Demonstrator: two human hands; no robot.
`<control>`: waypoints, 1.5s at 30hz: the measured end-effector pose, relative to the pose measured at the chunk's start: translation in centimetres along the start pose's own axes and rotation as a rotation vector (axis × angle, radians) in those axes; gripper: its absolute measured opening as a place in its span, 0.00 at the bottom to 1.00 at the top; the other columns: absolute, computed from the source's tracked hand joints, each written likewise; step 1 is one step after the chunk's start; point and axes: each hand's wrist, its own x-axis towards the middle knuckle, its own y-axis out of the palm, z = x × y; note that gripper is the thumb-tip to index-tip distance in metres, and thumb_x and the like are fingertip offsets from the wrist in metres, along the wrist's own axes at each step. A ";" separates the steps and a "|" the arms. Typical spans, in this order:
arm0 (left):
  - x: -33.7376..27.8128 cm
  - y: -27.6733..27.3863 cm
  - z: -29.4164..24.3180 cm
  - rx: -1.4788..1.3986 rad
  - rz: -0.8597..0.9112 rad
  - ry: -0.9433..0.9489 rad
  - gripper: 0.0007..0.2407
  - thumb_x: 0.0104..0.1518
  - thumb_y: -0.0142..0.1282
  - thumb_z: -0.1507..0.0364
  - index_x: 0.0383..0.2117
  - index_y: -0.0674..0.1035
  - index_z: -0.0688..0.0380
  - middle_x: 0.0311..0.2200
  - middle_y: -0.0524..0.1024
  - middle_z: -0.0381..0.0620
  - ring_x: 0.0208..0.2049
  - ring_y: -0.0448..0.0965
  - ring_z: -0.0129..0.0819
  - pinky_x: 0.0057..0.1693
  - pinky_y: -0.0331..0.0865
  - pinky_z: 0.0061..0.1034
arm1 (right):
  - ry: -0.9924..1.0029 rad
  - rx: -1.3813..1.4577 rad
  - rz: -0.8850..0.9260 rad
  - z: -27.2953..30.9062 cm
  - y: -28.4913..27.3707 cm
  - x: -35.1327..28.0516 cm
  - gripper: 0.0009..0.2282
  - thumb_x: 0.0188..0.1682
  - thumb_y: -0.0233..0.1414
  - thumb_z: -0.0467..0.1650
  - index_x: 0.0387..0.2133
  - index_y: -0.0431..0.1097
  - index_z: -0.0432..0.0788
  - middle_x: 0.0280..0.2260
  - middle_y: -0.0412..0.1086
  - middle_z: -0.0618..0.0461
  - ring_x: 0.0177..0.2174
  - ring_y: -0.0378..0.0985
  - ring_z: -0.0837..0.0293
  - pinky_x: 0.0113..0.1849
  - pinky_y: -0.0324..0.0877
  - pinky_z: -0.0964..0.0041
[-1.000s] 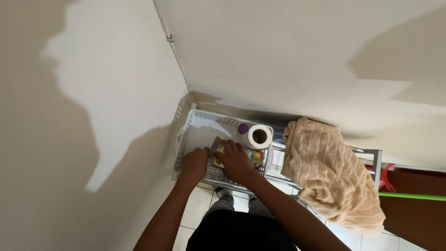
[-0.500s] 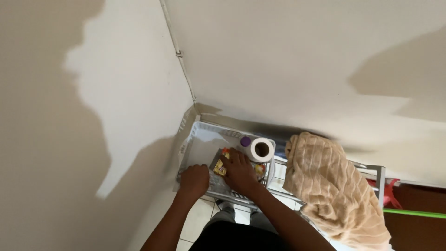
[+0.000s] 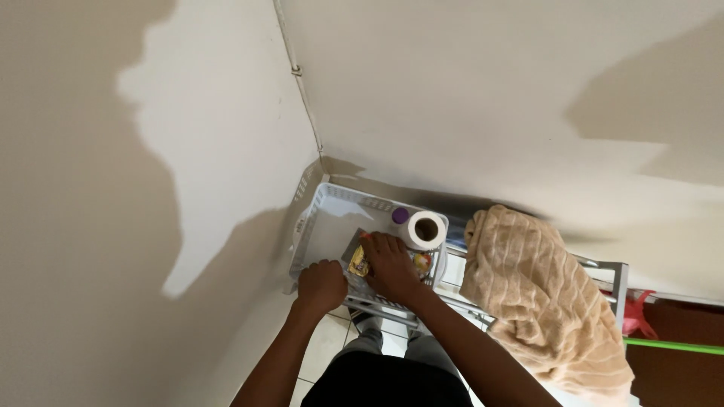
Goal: The person organizes small items in a white plastic basket on a metal rack, then moves the basket to the floor. They take a blue reusable bag from a wall hook, place it on the rack, fold a beige towel, and put the towel into the bag. The bag is then placed on the floor.
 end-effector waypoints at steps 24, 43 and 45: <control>-0.3 0.2 -3.4 -0.099 -0.205 -0.063 0.10 0.61 0.53 0.65 0.36 0.83 0.56 0.35 0.82 0.55 0.39 0.84 0.50 0.51 0.76 0.41 | -0.074 0.240 -0.373 -0.3 -3.1 -6.1 0.14 0.41 0.57 0.21 0.42 0.73 0.40 0.42 0.75 0.45 0.52 0.72 0.39 0.54 0.67 0.48; -2.0 -0.6 0.1 -0.661 -0.715 -0.382 0.29 0.56 0.59 0.70 0.64 0.63 0.67 0.56 0.71 0.66 0.55 0.74 0.60 0.59 0.69 0.45 | 0.560 0.667 -0.116 -5.7 -2.4 -10.5 0.32 0.44 0.59 0.34 0.61 0.51 0.39 0.43 0.74 0.39 0.30 0.85 0.50 0.33 0.78 0.57; -1.7 0.0 0.4 -0.570 -0.785 -0.389 0.26 0.56 0.58 0.70 0.62 0.67 0.65 0.53 0.75 0.65 0.51 0.78 0.60 0.56 0.71 0.45 | 0.747 0.670 -0.012 -5.9 -1.8 -10.5 0.27 0.45 0.58 0.30 0.57 0.54 0.38 0.35 0.79 0.33 0.26 0.83 0.46 0.31 0.76 0.53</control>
